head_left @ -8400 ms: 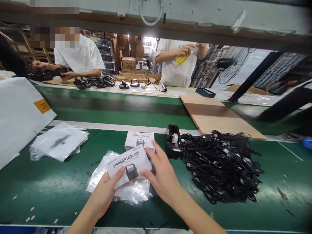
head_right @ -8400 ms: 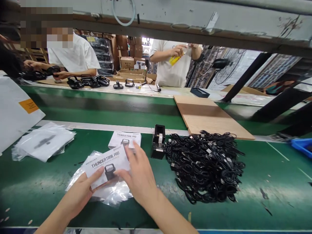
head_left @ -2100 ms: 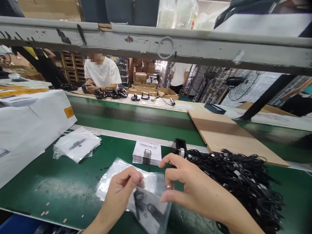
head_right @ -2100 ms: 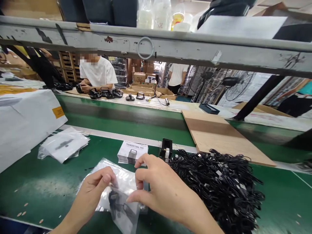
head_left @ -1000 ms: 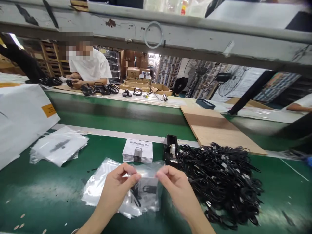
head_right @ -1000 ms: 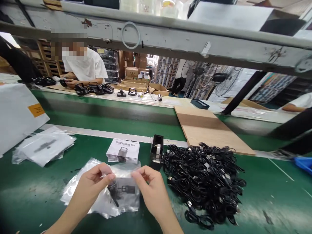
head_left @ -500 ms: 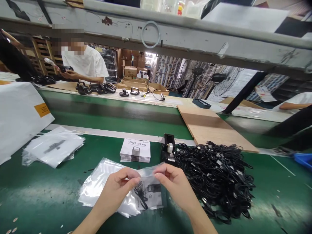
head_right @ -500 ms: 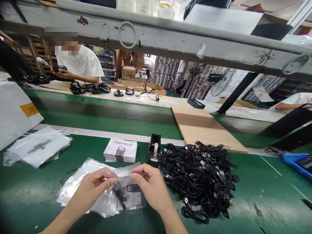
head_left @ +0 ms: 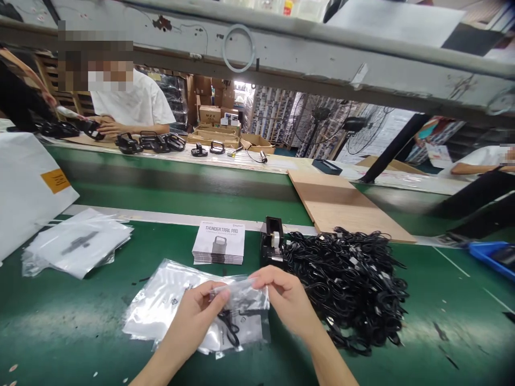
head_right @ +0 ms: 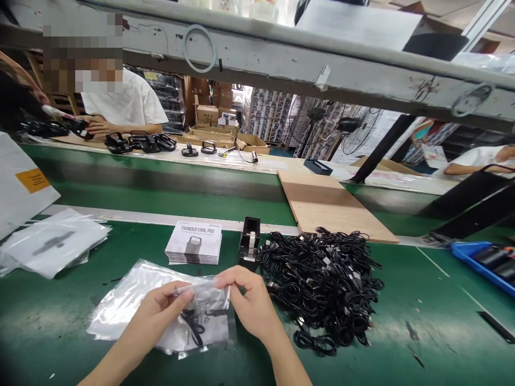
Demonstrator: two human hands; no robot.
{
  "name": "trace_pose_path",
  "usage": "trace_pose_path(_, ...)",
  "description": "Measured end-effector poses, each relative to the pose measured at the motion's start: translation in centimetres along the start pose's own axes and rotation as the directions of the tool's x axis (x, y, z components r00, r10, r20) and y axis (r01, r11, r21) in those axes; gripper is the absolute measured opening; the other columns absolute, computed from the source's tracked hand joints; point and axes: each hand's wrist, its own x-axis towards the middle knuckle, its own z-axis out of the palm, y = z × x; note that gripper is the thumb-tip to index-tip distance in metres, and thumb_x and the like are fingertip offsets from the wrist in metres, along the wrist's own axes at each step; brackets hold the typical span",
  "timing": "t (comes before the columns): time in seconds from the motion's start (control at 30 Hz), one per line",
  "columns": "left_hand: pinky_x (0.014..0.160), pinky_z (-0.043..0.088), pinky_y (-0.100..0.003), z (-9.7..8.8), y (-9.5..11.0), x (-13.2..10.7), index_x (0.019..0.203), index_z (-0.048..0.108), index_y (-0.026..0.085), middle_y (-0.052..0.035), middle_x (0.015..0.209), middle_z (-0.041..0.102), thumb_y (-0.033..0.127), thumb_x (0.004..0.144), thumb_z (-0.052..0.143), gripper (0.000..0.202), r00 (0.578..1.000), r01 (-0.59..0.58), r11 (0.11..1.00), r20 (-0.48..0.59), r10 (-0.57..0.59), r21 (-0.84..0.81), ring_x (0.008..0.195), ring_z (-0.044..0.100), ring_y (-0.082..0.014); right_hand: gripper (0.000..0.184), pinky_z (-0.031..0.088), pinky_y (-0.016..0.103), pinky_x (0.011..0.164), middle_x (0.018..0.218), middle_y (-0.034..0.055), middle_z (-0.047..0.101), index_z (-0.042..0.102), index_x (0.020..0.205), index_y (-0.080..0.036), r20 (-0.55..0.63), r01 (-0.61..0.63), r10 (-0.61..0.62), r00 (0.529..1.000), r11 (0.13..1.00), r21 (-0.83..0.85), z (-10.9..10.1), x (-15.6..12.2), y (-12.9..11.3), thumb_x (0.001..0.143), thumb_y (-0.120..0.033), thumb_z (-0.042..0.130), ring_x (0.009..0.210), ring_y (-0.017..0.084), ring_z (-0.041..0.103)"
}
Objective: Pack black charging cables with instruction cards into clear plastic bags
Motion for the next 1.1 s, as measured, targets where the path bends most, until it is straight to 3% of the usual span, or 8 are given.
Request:
trace_pose_path(0.1,0.057,0.041,-0.023,0.5,0.1,-0.2,0.069,0.062,0.018,0.0013,0.061,0.058,0.043,0.072,0.059,0.026,0.998,-0.054,0.998,-0.035,0.056,0.043,0.061,0.053,-0.0149,0.022,0.044,0.028,0.065,0.092,0.0050,0.059,0.059,0.093,-0.019,-0.339,-0.130,0.062,0.939,0.975,-0.181,-1.5,0.9,0.2,0.083,-0.031,0.045,0.066,0.014,0.058)
trace_pose_path(0.2,0.055,0.039,-0.021,0.3,0.3,-0.3,0.066,0.060,0.018,0.0027,0.060,0.055,0.043,0.072,0.058,0.025,0.994,-0.087,0.994,-0.065,0.091,0.065,0.059,0.050,-0.0131,0.026,0.041,0.028,0.060,0.078,0.0035,0.056,0.061,0.071,-0.018,-0.491,-0.283,0.129,0.862,0.925,-0.253,-3.1,2.3,0.6,0.076,-0.042,0.052,0.059,0.014,0.053)
trace_pose_path(0.37,0.054,0.040,-0.022,0.0,0.0,-0.3,0.068,0.060,0.019,0.0013,0.063,0.056,0.045,0.073,0.056,0.027,0.989,-0.113,0.988,-0.084,0.122,0.105,0.060,0.051,-0.0144,0.032,0.037,0.023,0.042,0.051,-0.0025,0.050,0.054,0.055,-0.018,-0.385,-0.326,0.265,0.884,0.940,-0.103,-3.2,3.4,1.5,0.071,-0.045,0.058,0.043,0.011,0.047)
trace_pose_path(0.53,0.056,0.042,-0.022,-0.3,-0.7,0.1,0.075,0.060,0.019,0.0012,0.065,0.059,0.044,0.074,0.056,0.025,0.988,-0.107,0.986,-0.093,0.120,0.129,0.062,0.053,-0.0152,0.031,0.048,0.027,0.067,0.088,0.0040,0.060,0.056,0.068,-0.017,-0.387,-0.272,0.269,0.882,0.961,0.047,-1.4,1.9,2.0,0.075,-0.047,0.053,0.069,0.013,0.059)
trace_pose_path(0.67,0.058,0.044,-0.023,-0.5,-1.0,0.5,0.077,0.059,0.019,0.0009,0.066,0.060,0.045,0.074,0.055,0.027,0.989,-0.094,0.986,-0.101,0.109,0.136,0.064,0.056,-0.0161,0.027,0.044,0.031,0.078,0.103,0.0097,0.052,0.058,0.061,-0.017,-0.449,-0.291,0.223,0.865,0.953,-0.088,-0.5,0.0,2.6,0.071,-0.042,0.059,0.091,0.020,0.055)
trace_pose_path(0.77,0.058,0.043,-0.023,-0.5,-1.1,0.6,0.078,0.058,0.018,0.0010,0.066,0.060,0.045,0.074,0.055,0.027,0.986,-0.081,0.990,-0.135,0.097,0.119,0.064,0.056,-0.0161,0.024,0.042,0.033,0.071,0.087,0.0070,0.053,0.057,0.058,-0.018,-0.463,-0.332,0.198,0.864,0.915,-0.228,0.0,-1.5,1.8,0.072,-0.038,0.059,0.076,0.020,0.054)
trace_pose_path(0.9,0.056,0.043,-0.024,-0.1,-1.0,0.2,0.081,0.057,0.018,0.0018,0.063,0.059,0.045,0.076,0.053,0.028,0.991,-0.085,0.992,-0.096,0.094,0.097,0.062,0.056,-0.0161,0.027,0.039,0.025,0.059,0.062,-0.0003,0.053,0.054,0.065,-0.018,-0.143,-0.313,0.302,0.943,0.948,-0.059,1.9,-2.8,-0.9,0.081,-0.039,0.050,0.059,0.014,0.050)
trace_pose_path(1.1,0.047,0.036,-0.019,0.5,-0.5,-0.8,0.074,0.055,0.019,0.0049,0.056,0.054,0.044,0.076,0.055,0.025,0.985,-0.105,0.988,-0.123,0.119,0.115,0.050,0.047,-0.0102,0.034,0.031,0.021,0.041,0.053,-0.0010,0.057,0.049,0.059,-0.018,-0.052,-0.418,0.420,0.906,0.908,0.038,5.4,-1.3,-1.0,0.076,-0.047,0.052,0.039,0.009,0.041)
